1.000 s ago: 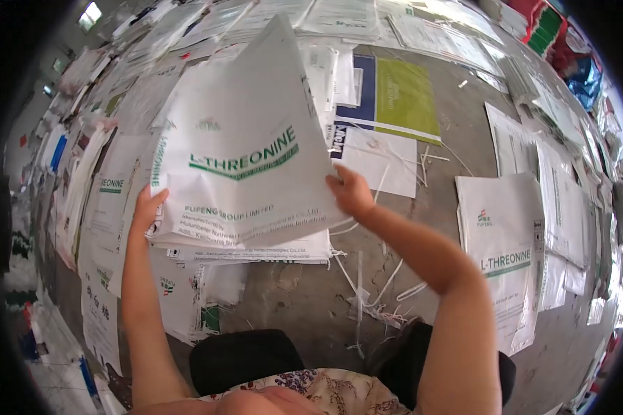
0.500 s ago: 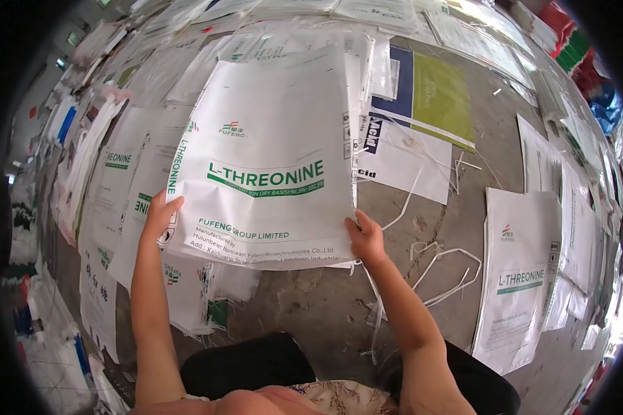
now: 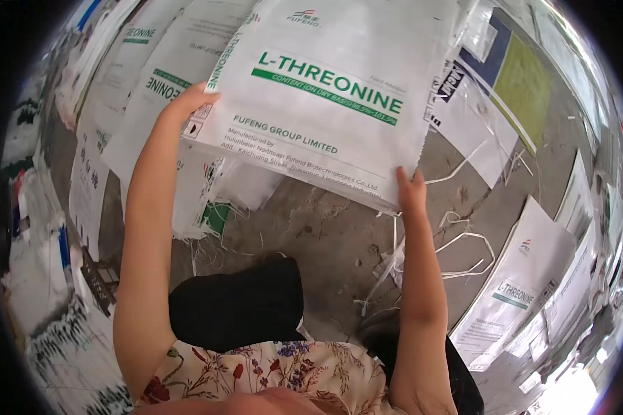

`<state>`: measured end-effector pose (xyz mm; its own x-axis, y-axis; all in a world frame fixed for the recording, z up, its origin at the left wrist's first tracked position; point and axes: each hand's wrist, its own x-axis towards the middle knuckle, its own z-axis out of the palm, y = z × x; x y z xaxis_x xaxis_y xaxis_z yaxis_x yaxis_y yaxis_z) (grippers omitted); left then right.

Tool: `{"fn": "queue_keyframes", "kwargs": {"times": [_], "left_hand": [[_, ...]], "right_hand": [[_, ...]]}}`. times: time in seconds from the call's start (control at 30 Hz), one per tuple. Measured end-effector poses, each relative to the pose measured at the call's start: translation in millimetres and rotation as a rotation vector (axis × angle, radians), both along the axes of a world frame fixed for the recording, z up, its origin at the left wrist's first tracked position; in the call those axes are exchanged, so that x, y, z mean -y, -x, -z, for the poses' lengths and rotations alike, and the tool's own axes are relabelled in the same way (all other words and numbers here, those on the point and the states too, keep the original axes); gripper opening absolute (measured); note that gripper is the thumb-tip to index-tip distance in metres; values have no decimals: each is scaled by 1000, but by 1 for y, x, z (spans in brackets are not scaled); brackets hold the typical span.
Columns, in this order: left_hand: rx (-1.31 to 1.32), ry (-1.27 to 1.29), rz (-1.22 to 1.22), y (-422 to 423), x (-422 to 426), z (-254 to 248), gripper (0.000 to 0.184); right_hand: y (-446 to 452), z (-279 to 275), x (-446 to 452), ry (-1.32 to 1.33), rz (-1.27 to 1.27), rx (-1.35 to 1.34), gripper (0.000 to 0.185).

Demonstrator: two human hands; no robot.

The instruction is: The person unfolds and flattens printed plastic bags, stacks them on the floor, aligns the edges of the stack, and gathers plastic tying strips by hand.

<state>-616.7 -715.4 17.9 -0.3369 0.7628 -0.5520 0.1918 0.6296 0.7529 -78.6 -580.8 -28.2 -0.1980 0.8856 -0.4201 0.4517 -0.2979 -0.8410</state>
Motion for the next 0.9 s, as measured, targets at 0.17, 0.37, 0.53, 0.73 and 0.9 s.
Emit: {"fn": "queue_keyframes", "kwargs": {"times": [0.17, 0.37, 0.53, 0.73, 0.9], "left_hand": [[-127, -40, -166, -25, -14, -43, 38], [-261, 27, -172, -5, -9, 3, 43], [-251, -5, -226, -9, -15, -6, 44], [-157, -25, -285, 19, -30, 16, 45], [-529, 49, -105, 31, -26, 48, 52]], "right_hand": [[7, -32, 0, -76, 10, -194, 28], [5, 8, 7, -15, 35, -13, 33], [14, -18, 6, -216, 22, 120, 32], [19, -11, 1, -159, 67, 9, 28], [5, 17, -4, -312, -81, 425, 38]]}}
